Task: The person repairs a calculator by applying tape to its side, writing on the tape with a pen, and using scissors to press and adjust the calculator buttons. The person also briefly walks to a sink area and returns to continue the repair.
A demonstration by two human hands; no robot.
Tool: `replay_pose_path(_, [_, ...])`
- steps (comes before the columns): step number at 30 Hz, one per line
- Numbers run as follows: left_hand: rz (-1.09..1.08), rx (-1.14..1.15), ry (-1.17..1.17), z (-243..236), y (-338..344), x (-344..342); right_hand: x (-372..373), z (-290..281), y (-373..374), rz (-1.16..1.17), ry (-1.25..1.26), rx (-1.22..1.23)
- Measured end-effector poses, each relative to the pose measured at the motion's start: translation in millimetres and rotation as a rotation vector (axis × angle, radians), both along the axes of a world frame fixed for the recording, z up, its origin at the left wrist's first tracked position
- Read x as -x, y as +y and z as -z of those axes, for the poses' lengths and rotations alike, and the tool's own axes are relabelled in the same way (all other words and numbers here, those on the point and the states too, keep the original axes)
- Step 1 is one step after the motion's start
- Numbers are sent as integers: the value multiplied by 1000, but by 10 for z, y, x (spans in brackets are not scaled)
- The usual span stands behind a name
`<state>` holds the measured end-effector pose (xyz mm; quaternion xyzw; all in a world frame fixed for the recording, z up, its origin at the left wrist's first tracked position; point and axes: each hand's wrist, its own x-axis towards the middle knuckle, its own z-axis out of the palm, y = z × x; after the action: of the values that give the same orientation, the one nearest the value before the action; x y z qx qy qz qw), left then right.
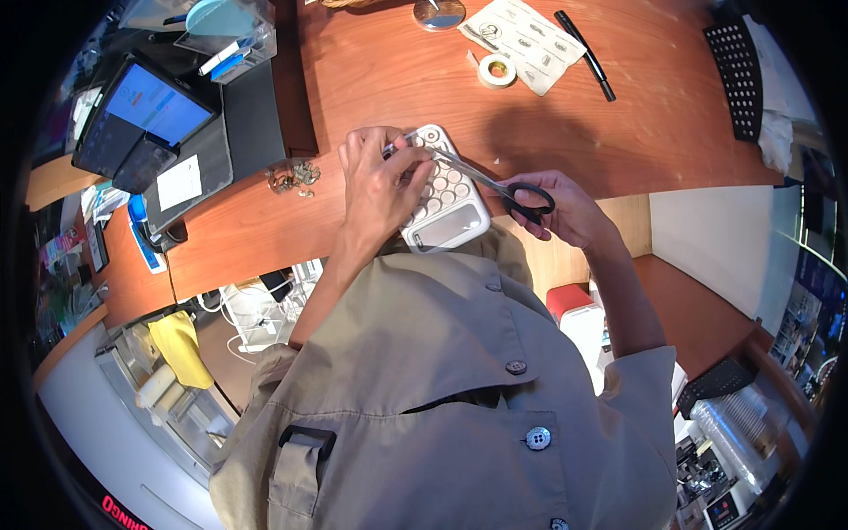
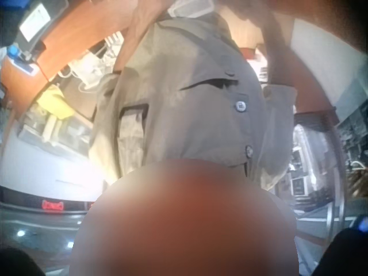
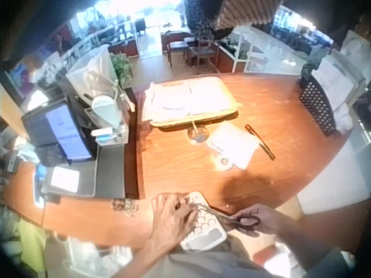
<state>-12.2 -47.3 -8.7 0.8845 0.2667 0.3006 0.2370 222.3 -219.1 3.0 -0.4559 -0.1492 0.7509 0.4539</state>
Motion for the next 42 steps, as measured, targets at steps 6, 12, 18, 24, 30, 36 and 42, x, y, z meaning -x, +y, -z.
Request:
replay_pose_path(6, [-50, 19, 16, 9, -51, -28, -131, 91, 73, -24, 59, -13])
replay_pose_path(12, [-74, -27, -2, 42, -104, -80, -248, 118, 142, -85, 118, 38])
replay_pose_path(18, [-85, -52, -24, 111, -123, -100, -336, 127, 216, -146, 66, 34])
replay_pose_path(24, [-100, -20, -42, 145, -121, -92, -424, 132, 288, -191, 70, 9])
replay_pose_path(30, [-107, -6, -69, 145, -111, -102, -485, 93, 337, -215, 9, 29])
replay_pose_path(36, [-116, -23, -69, 127, -108, -107, -487, 102, 356, -227, 42, -18])
replay_pose_path(42, [-110, -25, -70, 127, -106, -103, -510, 90, 378, -237, -49, 22])
